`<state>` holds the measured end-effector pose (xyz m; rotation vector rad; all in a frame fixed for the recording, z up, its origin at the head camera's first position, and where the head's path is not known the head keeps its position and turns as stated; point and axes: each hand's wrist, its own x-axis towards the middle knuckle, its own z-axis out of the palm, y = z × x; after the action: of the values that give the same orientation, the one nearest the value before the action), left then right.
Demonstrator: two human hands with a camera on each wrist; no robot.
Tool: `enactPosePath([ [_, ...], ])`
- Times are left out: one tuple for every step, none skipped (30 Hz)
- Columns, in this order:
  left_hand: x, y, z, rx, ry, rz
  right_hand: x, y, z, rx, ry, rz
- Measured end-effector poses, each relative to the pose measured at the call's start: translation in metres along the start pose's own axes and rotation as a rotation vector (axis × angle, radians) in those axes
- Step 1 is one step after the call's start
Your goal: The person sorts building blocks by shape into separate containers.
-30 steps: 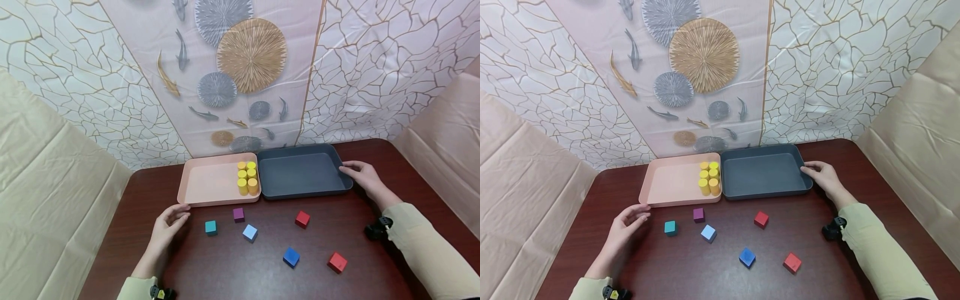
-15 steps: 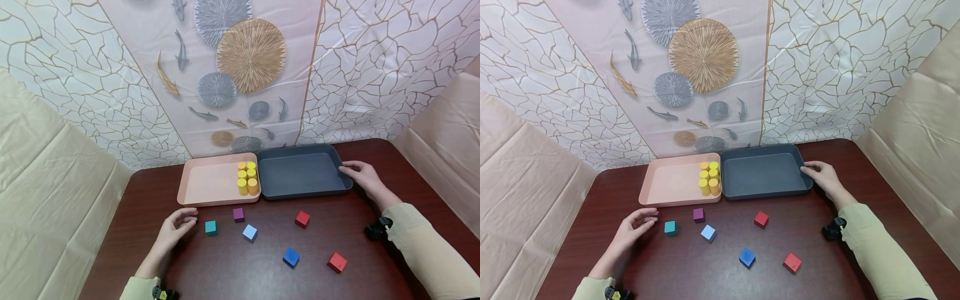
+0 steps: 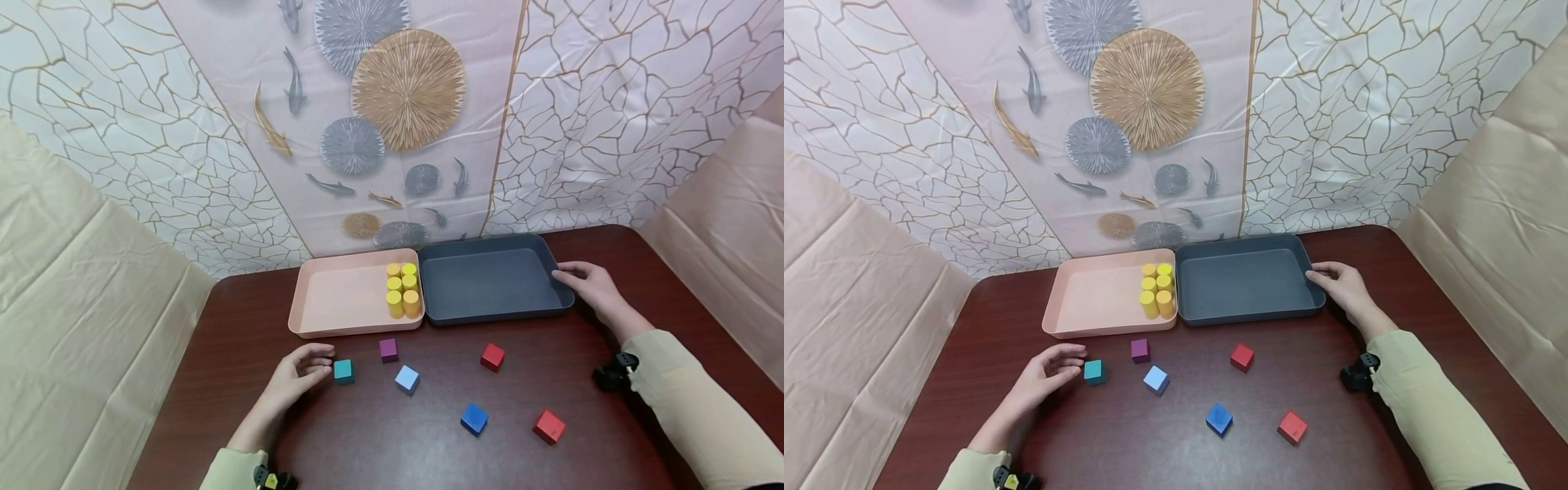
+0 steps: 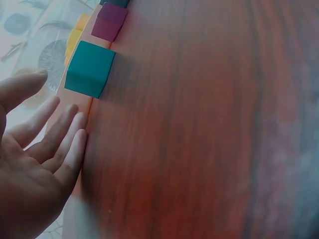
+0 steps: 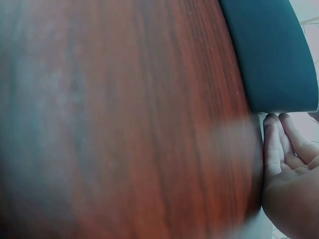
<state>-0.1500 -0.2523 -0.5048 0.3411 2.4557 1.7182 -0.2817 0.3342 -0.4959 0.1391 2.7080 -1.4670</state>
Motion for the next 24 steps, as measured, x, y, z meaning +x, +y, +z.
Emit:
enactPosePath([
  [0.0001, -0.0002, 0.0002, 0.026, -0.002, 0.005, 0.0002, 0.0001, 0.0003, 0.002, 0.001, -0.001],
  [0.0001, -0.0003, 0.0003, 0.052, -0.004, 0.011, 0.0005, 0.0005, 0.0005, 0.005, 0.002, -0.001],
  [0.0001, -0.0002, 0.0004, 0.076, -0.009, 0.013, 0.0008, 0.0008, 0.0006, 0.008, 0.003, -0.002],
  [0.0002, 0.0002, 0.0005, 0.097, -0.015, 0.016, 0.0009, 0.0010, 0.0008, 0.009, 0.003, -0.002],
  [0.0001, 0.0009, 0.0008, 0.116, -0.019, 0.012, 0.0007, 0.0009, 0.0010, 0.009, 0.004, -0.002],
  [0.0000, 0.0015, 0.0013, 0.129, -0.023, 0.009, 0.0007, 0.0009, 0.0011, 0.010, 0.004, -0.001],
  [-0.0001, 0.0020, 0.0017, 0.144, -0.024, 0.005, 0.0007, 0.0011, 0.0011, 0.008, 0.004, 0.000],
  [-0.0002, 0.0026, 0.0021, 0.157, -0.028, 0.003, 0.0006, 0.0013, 0.0010, 0.007, 0.003, 0.001],
  [-0.0003, 0.0032, 0.0025, 0.169, -0.031, 0.000, 0.0004, 0.0014, 0.0009, 0.004, 0.002, 0.001],
  [-0.0005, 0.0032, 0.0028, 0.181, -0.034, 0.004, 0.0000, 0.0009, 0.0008, 0.001, 0.001, 0.002],
  [-0.0007, 0.0035, 0.0034, 0.193, -0.032, 0.006, -0.0004, 0.0004, 0.0007, 0.000, 0.000, 0.002],
  [-0.0008, 0.0035, 0.0037, 0.205, -0.034, 0.013, -0.0006, 0.0002, 0.0005, -0.003, -0.001, 0.002],
  [-0.0011, 0.0039, 0.0041, 0.218, -0.034, 0.017, -0.0004, 0.0004, 0.0004, -0.007, -0.001, 0.001],
  [-0.0013, 0.0043, 0.0043, 0.226, -0.035, 0.021, -0.0004, 0.0004, 0.0003, -0.007, -0.003, 0.000],
  [-0.0014, 0.0046, 0.0047, 0.232, -0.033, 0.026, -0.0005, 0.0003, 0.0004, -0.007, -0.003, 0.000],
  [-0.0014, 0.0049, 0.0050, 0.238, -0.031, 0.033, -0.0005, 0.0001, 0.0006, -0.007, -0.002, 0.000],
  [-0.0011, 0.0054, 0.0054, 0.243, -0.027, 0.034, -0.0003, 0.0002, 0.0007, -0.006, -0.001, -0.001],
  [-0.0009, 0.0056, 0.0056, 0.248, -0.026, 0.035, -0.0002, 0.0003, 0.0007, -0.003, -0.001, -0.003],
  [-0.0006, 0.0059, 0.0059, 0.251, -0.023, 0.036, 0.0001, 0.0006, 0.0007, -0.002, -0.001, -0.004],
  [-0.0002, 0.0060, 0.0063, 0.253, -0.020, 0.036, 0.0002, 0.0007, 0.0009, -0.001, 0.002, -0.004],
  [0.0002, 0.0061, 0.0067, 0.257, -0.017, 0.033, 0.0001, 0.0005, 0.0011, 0.001, 0.004, -0.005],
  [0.0005, 0.0061, 0.0070, 0.261, -0.015, 0.027, 0.0000, 0.0004, 0.0013, 0.002, 0.006, -0.007],
  [0.0008, 0.0060, 0.0073, 0.264, -0.012, 0.021, 0.0001, 0.0005, 0.0014, 0.002, 0.008, -0.007],
  [0.0011, 0.0059, 0.0076, 0.266, -0.010, 0.017, 0.0001, 0.0006, 0.0015, 0.001, 0.008, -0.009],
])
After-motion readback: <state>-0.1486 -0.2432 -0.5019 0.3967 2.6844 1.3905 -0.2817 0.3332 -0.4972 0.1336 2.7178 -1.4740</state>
